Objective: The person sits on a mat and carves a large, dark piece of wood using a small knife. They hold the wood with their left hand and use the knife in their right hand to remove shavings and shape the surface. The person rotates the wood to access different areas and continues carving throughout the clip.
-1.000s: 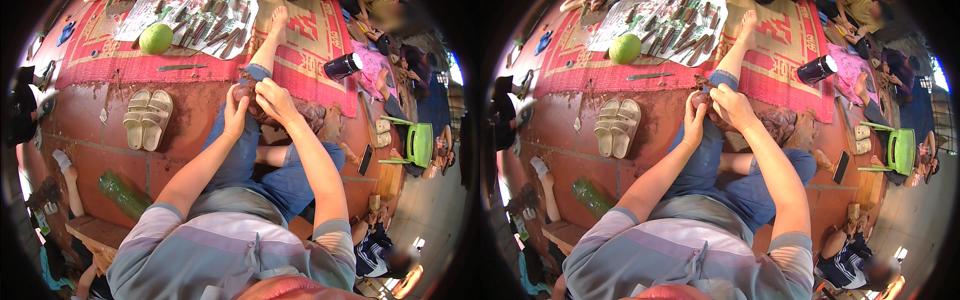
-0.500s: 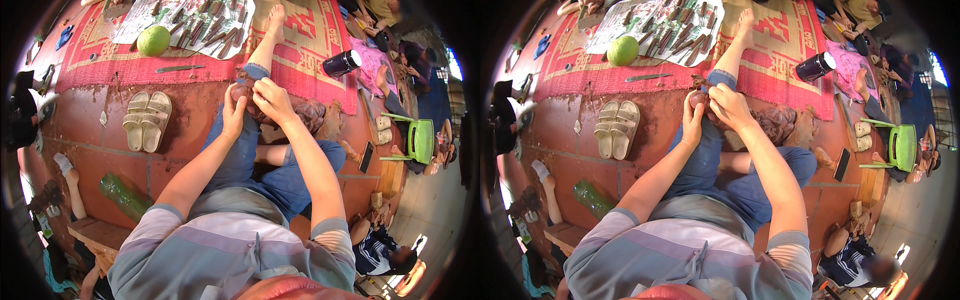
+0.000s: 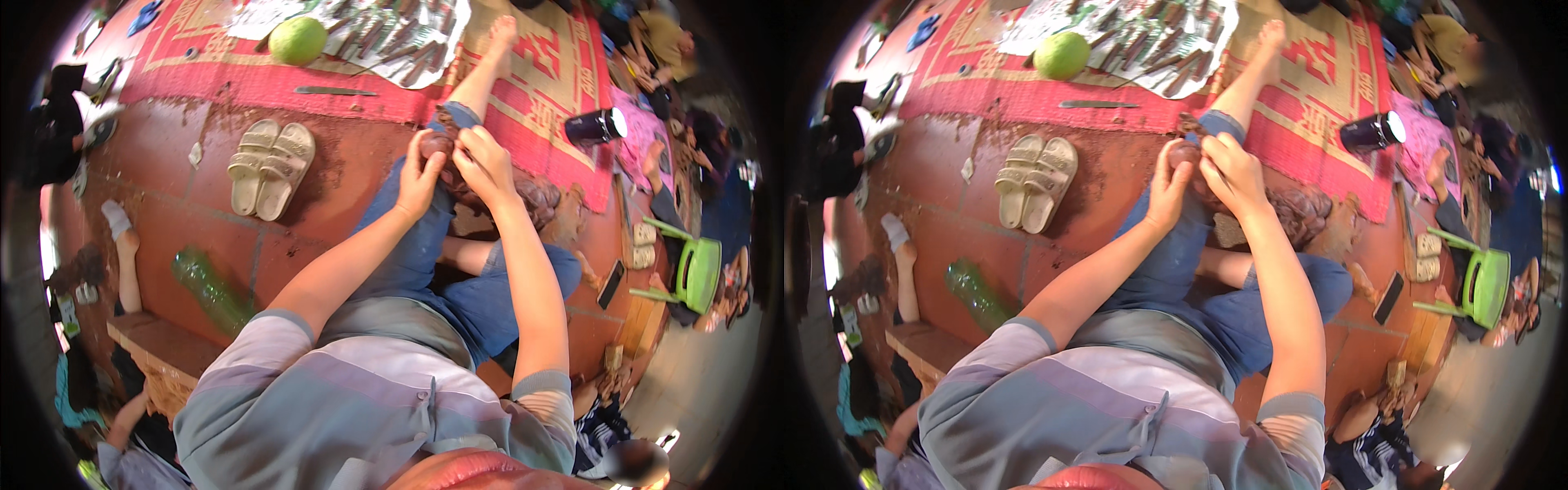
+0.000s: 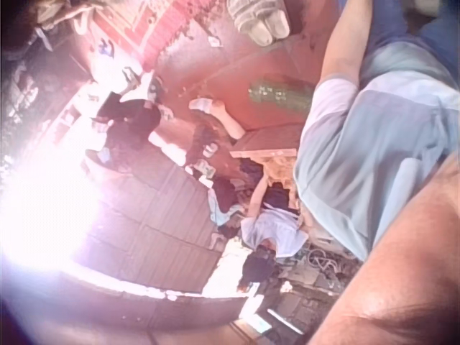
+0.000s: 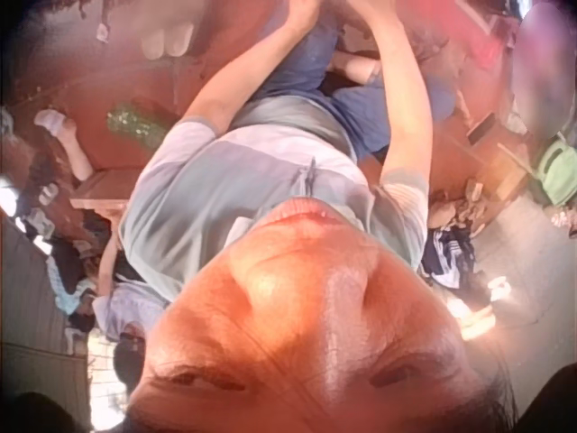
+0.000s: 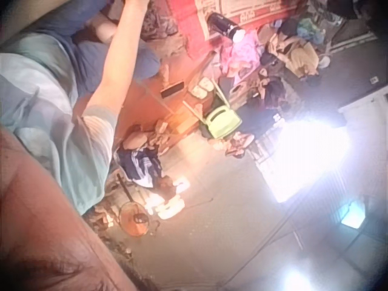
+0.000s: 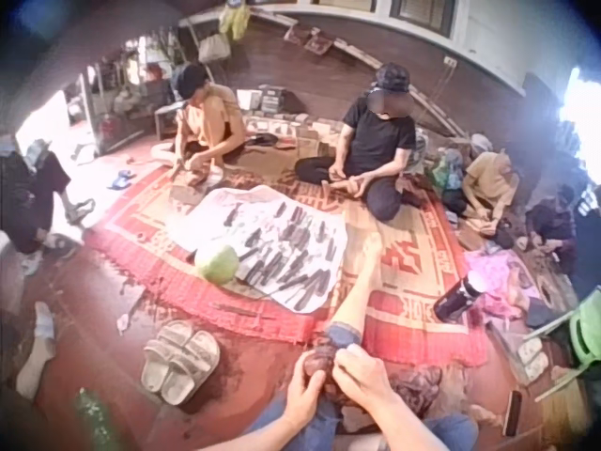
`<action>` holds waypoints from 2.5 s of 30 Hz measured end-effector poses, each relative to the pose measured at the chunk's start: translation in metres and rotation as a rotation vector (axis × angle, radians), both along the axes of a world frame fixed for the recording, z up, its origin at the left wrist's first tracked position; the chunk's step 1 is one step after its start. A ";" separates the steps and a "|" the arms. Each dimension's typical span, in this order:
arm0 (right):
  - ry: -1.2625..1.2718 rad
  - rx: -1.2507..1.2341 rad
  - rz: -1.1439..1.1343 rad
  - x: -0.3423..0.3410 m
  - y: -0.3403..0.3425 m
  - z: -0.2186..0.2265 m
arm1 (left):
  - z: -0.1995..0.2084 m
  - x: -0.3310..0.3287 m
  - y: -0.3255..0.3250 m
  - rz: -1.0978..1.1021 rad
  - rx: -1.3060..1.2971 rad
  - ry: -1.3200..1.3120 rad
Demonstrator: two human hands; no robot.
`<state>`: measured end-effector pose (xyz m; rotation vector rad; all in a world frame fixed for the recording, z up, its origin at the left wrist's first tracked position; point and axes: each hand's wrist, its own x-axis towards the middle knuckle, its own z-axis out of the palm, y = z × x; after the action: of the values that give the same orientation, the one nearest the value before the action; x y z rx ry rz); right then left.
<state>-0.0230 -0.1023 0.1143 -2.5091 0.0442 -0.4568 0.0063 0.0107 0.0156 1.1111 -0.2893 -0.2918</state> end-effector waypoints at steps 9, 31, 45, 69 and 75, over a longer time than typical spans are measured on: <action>0.067 0.125 -0.057 0.003 -0.004 0.002 | 0.001 -0.002 0.002 -0.011 -0.025 0.033; -0.180 0.920 -0.272 -0.037 -0.077 0.020 | 0.005 0.000 0.001 -0.016 0.117 -0.014; 0.076 0.481 -0.123 -0.005 -0.019 0.013 | -0.003 0.002 0.001 -0.010 0.120 -0.027; 0.250 0.017 0.122 0.013 -0.010 0.009 | -0.005 0.000 0.000 0.089 0.079 -0.106; 0.109 0.120 0.014 0.000 -0.004 0.016 | 0.001 -0.004 0.004 -0.023 0.040 0.018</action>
<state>-0.0230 -0.1066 0.1304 -2.4125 0.0933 -0.3022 0.0026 0.0150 0.0168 1.1444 -0.2821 -0.3292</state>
